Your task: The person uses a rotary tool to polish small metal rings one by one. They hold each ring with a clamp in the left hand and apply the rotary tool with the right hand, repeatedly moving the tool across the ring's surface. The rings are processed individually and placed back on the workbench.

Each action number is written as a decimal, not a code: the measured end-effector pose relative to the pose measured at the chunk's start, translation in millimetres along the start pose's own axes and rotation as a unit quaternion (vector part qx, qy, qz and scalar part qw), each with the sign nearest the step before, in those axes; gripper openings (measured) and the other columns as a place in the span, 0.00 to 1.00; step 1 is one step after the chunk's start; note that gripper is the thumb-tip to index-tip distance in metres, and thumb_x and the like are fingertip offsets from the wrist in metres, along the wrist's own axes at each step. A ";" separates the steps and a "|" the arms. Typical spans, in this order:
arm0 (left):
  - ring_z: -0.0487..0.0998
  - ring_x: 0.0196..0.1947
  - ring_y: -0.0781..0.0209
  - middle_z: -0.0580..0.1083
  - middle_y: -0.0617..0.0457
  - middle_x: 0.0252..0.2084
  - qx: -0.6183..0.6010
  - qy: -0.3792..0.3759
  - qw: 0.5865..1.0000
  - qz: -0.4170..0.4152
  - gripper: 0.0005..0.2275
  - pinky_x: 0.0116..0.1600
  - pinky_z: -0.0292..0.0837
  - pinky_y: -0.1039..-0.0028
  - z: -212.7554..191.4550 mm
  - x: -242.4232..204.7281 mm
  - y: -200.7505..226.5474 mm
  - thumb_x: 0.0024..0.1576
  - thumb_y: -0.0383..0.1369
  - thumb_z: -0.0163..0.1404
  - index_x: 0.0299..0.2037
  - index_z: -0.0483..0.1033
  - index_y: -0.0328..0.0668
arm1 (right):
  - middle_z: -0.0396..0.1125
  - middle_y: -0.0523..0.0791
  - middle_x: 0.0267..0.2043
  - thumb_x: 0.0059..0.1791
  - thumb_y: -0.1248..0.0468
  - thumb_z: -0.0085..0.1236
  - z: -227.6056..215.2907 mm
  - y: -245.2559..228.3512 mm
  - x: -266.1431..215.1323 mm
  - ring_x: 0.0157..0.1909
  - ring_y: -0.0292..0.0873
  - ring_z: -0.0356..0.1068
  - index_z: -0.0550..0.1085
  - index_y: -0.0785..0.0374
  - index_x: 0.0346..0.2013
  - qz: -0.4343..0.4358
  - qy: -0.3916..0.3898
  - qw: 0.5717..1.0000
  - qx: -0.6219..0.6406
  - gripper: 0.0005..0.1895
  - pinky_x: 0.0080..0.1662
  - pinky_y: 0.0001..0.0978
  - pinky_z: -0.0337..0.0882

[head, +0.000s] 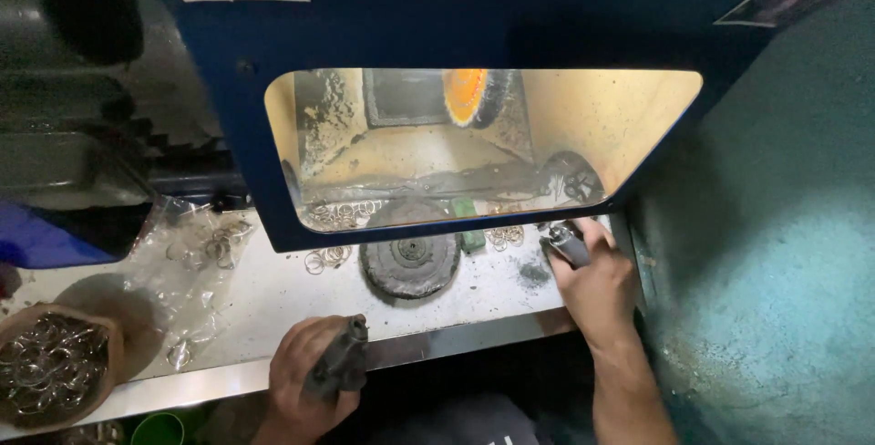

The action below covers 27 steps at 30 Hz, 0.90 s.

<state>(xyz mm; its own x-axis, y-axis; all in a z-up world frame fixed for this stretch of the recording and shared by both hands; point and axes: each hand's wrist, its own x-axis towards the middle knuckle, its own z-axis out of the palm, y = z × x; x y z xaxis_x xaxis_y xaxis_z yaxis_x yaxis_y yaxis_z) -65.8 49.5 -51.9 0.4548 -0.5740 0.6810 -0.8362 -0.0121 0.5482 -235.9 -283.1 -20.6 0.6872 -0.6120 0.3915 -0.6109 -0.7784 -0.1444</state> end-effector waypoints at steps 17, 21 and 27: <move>0.77 0.53 0.39 0.75 0.40 0.52 -0.023 -0.084 0.994 -0.068 0.21 0.55 0.76 0.49 -5.8 1.5 -4.8 0.48 0.22 0.47 0.55 0.69 0.31 | 0.75 0.39 0.56 0.48 0.62 0.52 -25.1 -86.9 79.8 0.56 0.46 0.74 0.72 0.46 0.63 0.040 -0.254 0.957 0.130 0.27 0.58 0.38 0.68; 0.78 0.51 0.39 0.75 0.40 0.52 -0.021 -0.065 0.996 -0.055 0.19 0.54 0.78 0.49 -4.0 0.8 -6.3 0.51 0.22 0.46 0.55 0.69 0.30 | 0.76 0.39 0.54 0.46 0.67 0.51 -26.7 -76.9 69.6 0.47 0.41 0.76 0.75 0.54 0.60 -0.038 -0.171 0.973 0.150 0.26 0.48 0.30 0.71; 0.78 0.53 0.40 0.75 0.39 0.53 -0.030 -0.070 0.994 -0.080 0.22 0.57 0.78 0.49 -4.4 -1.8 -7.0 0.47 0.22 0.52 0.55 0.69 0.30 | 0.77 0.41 0.34 0.45 0.63 0.61 -28.8 -67.6 59.3 0.34 0.41 0.74 0.78 0.48 0.58 0.016 -0.165 0.978 0.126 0.25 0.39 0.29 0.71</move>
<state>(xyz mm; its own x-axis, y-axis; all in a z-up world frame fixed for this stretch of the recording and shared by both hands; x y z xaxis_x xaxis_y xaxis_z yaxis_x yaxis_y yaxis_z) -59.4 54.2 -54.8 0.5305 -0.6771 0.5100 -0.7348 -0.0673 0.6749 -165.2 -262.7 38.6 0.7845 -0.6158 0.0738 -0.5463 -0.7424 -0.3879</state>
